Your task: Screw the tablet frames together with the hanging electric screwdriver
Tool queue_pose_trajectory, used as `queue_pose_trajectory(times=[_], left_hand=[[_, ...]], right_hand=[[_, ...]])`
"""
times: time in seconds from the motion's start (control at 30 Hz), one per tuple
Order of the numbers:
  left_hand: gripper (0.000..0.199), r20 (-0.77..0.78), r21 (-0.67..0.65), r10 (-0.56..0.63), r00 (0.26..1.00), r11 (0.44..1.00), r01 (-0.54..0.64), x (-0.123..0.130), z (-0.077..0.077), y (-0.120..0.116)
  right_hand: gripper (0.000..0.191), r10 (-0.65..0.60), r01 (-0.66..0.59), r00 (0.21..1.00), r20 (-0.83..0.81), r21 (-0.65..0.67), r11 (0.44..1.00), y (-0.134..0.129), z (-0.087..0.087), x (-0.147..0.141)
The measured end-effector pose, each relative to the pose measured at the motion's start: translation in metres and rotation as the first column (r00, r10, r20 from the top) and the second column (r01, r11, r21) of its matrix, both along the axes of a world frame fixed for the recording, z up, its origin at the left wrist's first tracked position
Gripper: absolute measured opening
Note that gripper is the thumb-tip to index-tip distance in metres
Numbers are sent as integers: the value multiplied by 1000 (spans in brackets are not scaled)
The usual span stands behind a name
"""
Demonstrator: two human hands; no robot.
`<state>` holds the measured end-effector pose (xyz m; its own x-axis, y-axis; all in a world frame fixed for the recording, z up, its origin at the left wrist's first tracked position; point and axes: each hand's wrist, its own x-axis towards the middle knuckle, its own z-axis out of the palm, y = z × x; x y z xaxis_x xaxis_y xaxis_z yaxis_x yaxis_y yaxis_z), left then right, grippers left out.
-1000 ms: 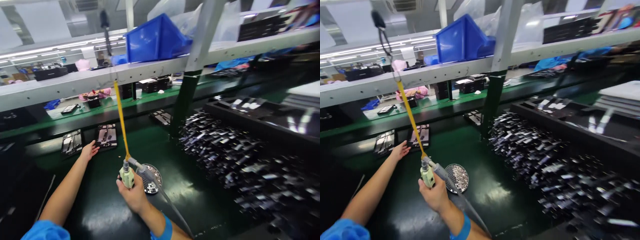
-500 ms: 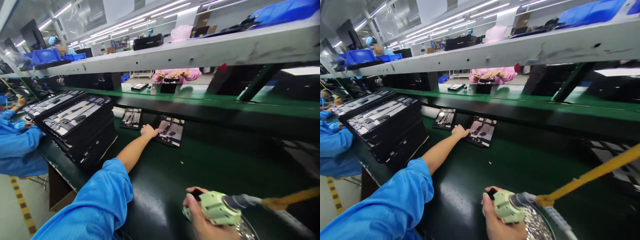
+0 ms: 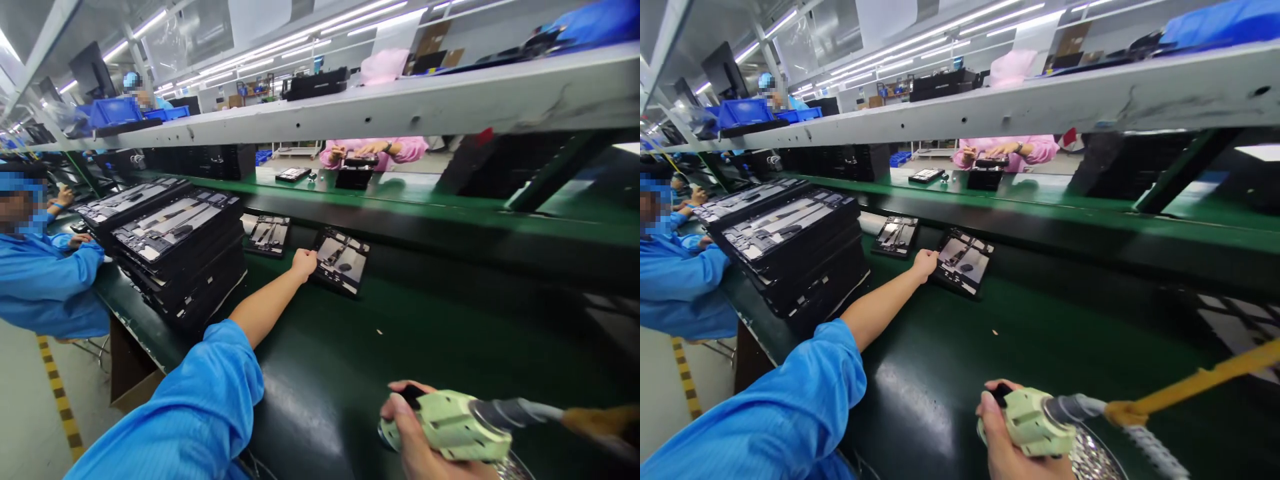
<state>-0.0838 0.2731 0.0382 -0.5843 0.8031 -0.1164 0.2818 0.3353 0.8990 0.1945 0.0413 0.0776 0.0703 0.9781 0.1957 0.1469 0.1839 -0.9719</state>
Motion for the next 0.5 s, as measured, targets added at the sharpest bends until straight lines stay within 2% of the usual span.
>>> queue_pose_trajectory(times=[0.13, 0.23, 0.33, 0.5], left_hand=[[33, 144, 124, 44, 989, 990, -62, 14, 10, -24], [30, 260, 168, 29, 965, 983, -75, 22, 12, -54], [31, 378, 189, -2, 926, 979, -75, 28, 11, -97], [36, 528, 193, -78, 846, 981, -30, 40, 5, -192]], right_hand=[[48, -36, 36, 999, 4, -7, 999, 0, 2, 1], [47, -83, 83, 997, 5, -22, 996, 0, 4, 0], [44, -121, 121, 993, 8, -11, 993, -1, 9, -1], [41, -178, 178, 984, -20, 45, 983, 2, 12, 1]])
